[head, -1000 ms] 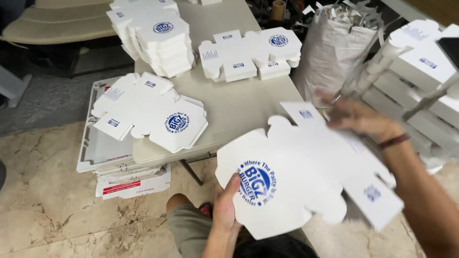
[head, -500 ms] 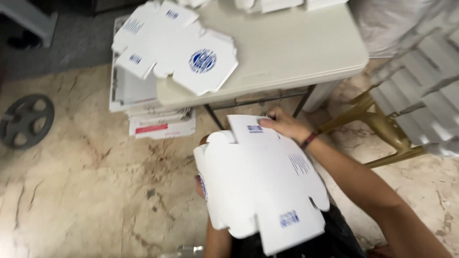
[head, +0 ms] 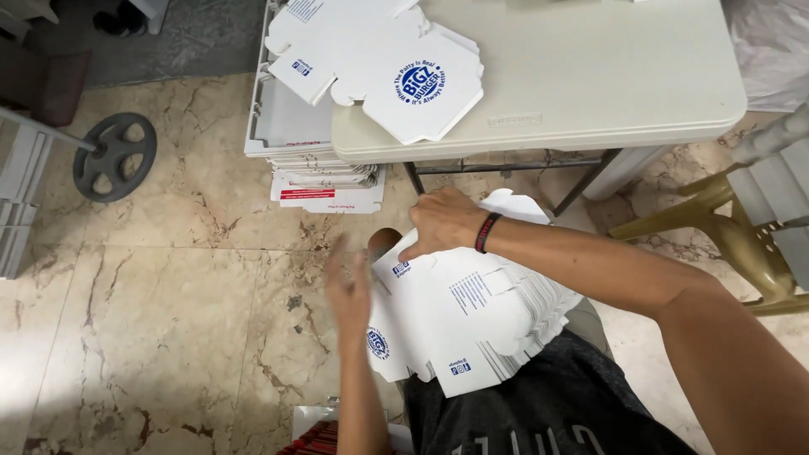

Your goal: Sorting and fanning out flat-packed cardboard burger boxes on a table to organize them.

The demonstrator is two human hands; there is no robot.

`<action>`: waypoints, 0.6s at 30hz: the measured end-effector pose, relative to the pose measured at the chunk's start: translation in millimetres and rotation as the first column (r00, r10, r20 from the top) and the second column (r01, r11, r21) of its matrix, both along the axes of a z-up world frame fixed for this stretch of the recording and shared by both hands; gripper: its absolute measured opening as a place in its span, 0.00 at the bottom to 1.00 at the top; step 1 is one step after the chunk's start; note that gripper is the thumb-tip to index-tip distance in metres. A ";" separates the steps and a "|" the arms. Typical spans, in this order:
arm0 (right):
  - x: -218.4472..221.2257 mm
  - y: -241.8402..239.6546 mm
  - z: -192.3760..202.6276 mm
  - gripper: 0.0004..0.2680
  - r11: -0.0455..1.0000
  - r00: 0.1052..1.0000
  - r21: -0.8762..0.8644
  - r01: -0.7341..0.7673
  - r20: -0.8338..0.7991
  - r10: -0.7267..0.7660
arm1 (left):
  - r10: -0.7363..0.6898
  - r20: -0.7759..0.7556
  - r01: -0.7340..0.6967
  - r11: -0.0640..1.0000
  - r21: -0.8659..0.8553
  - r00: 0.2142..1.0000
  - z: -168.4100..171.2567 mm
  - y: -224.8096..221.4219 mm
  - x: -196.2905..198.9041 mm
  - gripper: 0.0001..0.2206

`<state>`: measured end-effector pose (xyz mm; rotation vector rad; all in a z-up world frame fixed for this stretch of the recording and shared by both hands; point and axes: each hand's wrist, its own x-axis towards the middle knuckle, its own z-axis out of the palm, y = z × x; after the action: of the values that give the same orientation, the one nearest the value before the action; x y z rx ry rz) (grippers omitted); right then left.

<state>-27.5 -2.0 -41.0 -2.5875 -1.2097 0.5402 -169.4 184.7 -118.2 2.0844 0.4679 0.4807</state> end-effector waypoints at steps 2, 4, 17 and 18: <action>5.0 13.9 -8.6 0.25 0.996 0.997 0.036 -0.077 0.030 0.076 | -0.207 0.122 0.206 0.978 0.026 0.971 10.9 -19.7 37.2 0.20; 18.8 29.5 -44.3 0.17 0.983 0.982 0.105 -0.149 0.130 0.135 | -0.223 -0.463 0.190 0.975 -0.118 0.858 16.9 -35.3 66.0 0.47; 9.9 -5.0 1.3 0.18 0.955 0.935 0.296 -0.005 -0.336 0.109 | -0.245 -0.293 0.153 0.940 -0.304 0.924 5.3 -39.5 45.8 0.40; 5.6 -3.5 8.5 0.17 0.961 0.949 0.274 -0.023 -0.297 0.108 | -0.253 -0.264 0.184 0.948 -0.260 0.931 6.0 -38.9 44.3 0.37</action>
<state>-21.9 -5.5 -32.6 -2.1477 -1.1731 0.7112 -125.2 145.8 -112.3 1.9560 0.4312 -0.0215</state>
